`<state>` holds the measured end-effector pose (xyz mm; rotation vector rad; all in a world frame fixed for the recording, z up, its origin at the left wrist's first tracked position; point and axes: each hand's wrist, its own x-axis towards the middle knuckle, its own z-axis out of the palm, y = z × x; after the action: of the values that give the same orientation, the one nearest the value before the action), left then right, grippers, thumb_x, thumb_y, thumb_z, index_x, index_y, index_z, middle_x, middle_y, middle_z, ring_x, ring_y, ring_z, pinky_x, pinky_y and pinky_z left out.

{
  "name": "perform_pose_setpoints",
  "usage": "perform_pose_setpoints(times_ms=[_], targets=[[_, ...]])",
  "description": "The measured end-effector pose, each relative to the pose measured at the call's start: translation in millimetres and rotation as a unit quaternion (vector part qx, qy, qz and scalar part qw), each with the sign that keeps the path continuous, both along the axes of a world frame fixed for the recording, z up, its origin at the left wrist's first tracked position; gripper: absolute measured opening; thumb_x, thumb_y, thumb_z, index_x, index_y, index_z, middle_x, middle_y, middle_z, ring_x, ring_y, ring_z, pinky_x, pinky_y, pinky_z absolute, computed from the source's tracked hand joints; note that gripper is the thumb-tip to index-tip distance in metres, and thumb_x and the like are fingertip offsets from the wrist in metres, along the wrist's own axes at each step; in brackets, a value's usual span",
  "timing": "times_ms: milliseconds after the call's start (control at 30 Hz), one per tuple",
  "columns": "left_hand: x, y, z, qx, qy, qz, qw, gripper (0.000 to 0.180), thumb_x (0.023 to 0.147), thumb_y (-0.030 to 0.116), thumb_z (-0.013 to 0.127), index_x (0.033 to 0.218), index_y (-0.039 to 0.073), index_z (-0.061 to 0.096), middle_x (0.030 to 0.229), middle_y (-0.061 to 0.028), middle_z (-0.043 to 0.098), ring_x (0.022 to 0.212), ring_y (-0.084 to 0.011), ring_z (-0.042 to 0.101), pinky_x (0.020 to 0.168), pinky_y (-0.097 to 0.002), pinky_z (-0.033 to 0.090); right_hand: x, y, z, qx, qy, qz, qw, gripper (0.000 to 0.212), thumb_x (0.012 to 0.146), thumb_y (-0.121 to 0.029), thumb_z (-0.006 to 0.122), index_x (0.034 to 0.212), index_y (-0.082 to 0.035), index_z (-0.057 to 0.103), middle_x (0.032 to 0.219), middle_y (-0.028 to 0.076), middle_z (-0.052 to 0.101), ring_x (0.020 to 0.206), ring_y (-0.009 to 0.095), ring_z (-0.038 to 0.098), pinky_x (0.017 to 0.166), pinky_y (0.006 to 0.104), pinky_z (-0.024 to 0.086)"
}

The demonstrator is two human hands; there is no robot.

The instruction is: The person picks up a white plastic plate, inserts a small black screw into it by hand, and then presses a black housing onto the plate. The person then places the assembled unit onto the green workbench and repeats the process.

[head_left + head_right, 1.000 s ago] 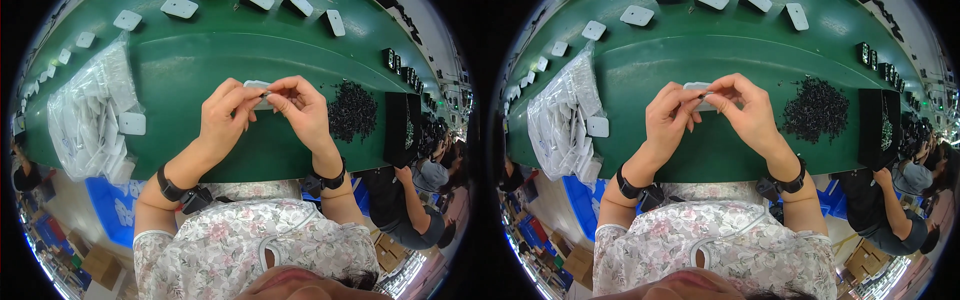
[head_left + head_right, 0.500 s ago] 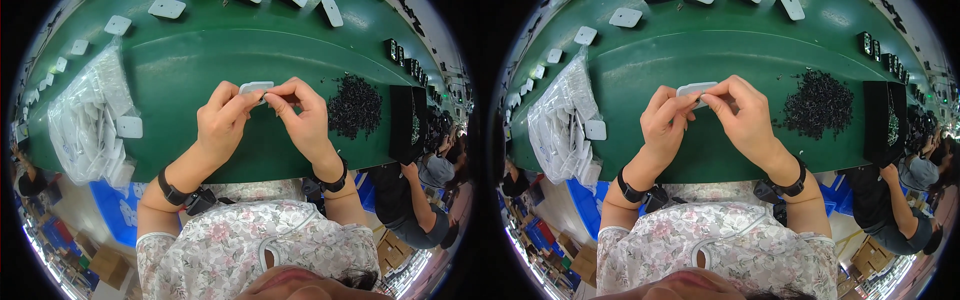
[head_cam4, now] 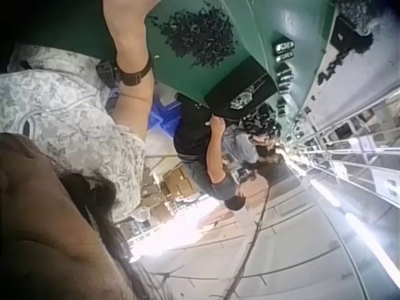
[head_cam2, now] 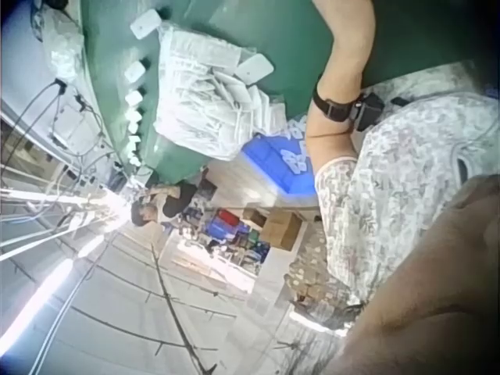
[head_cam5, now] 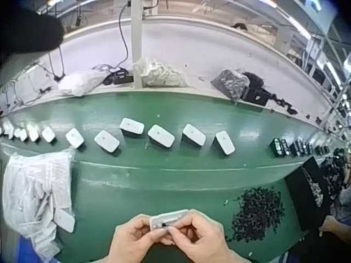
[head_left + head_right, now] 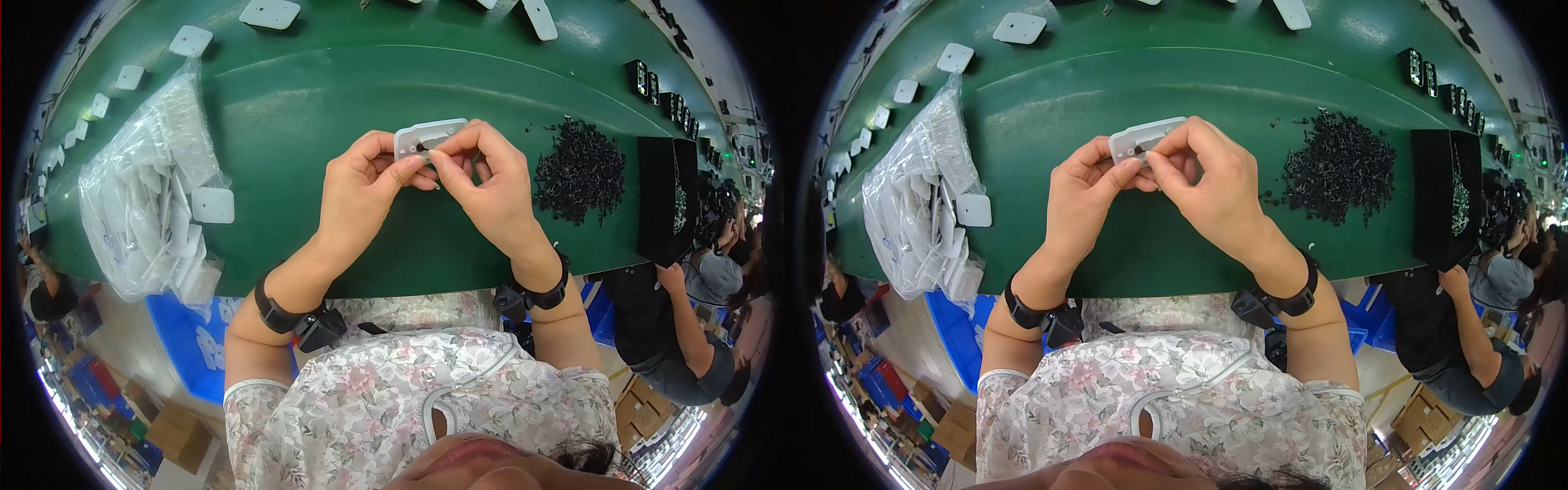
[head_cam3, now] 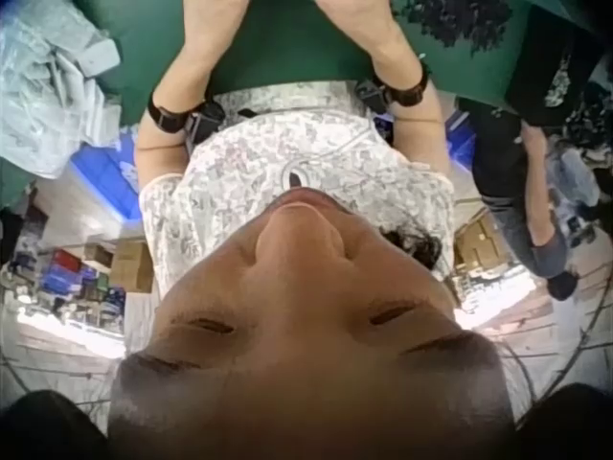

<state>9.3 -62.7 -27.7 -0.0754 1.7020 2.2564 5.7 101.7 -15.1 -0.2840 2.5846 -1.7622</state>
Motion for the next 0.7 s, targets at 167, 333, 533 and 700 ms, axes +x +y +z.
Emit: perform_pose_setpoints(times_ms=[167,333,533,700], targets=[[2,4,-5,0.030,0.059,0.023,0.998,0.009,0.090,0.000,0.056,0.095,-0.007,0.056,0.096,-0.0098,0.056,0.078,-0.0175,0.065,0.070,-0.0270,0.055,0,-2,-1,-0.009,-0.034,-0.022,0.999,0.009,0.082,-0.001,0.066,0.083,-0.001,0.058,0.076,-0.002,0.054,0.062,0.001,0.042,0.053,0.0164,0.034],[0,3,-5,-0.024,0.176,0.021,0.984,0.007,0.090,0.000,0.056,0.092,-0.007,0.056,0.099,-0.0088,0.051,0.077,-0.0164,0.063,0.067,-0.0254,0.054,1,-4,-1,-0.040,-0.045,-0.006,0.998,0.011,0.083,-0.003,0.068,0.084,-0.002,0.057,0.078,-0.002,0.054,0.062,0.001,0.042,0.052,0.0163,0.032],[-1,0,-1,0.025,0.133,0.032,0.990,0.006,0.091,0.000,0.055,0.091,-0.006,0.056,0.094,-0.0089,0.052,0.072,-0.0145,0.061,0.061,-0.0239,0.052,-9,6,7,0.006,0.136,-0.069,0.988,0.018,0.080,-0.011,0.073,0.091,-0.004,0.059,0.084,-0.001,0.052,0.068,0.003,0.042,0.056,0.0178,0.032],[2,2,1,-0.018,0.155,-0.001,0.988,0.006,0.090,0.000,0.056,0.090,-0.006,0.056,0.091,-0.0085,0.052,0.070,-0.0139,0.061,0.057,-0.0231,0.050,-10,16,0,-0.089,-0.088,0.060,0.990,0.018,0.080,-0.012,0.072,0.089,-0.003,0.059,0.079,-0.001,0.054,0.068,0.002,0.046,0.056,0.0174,0.036]])
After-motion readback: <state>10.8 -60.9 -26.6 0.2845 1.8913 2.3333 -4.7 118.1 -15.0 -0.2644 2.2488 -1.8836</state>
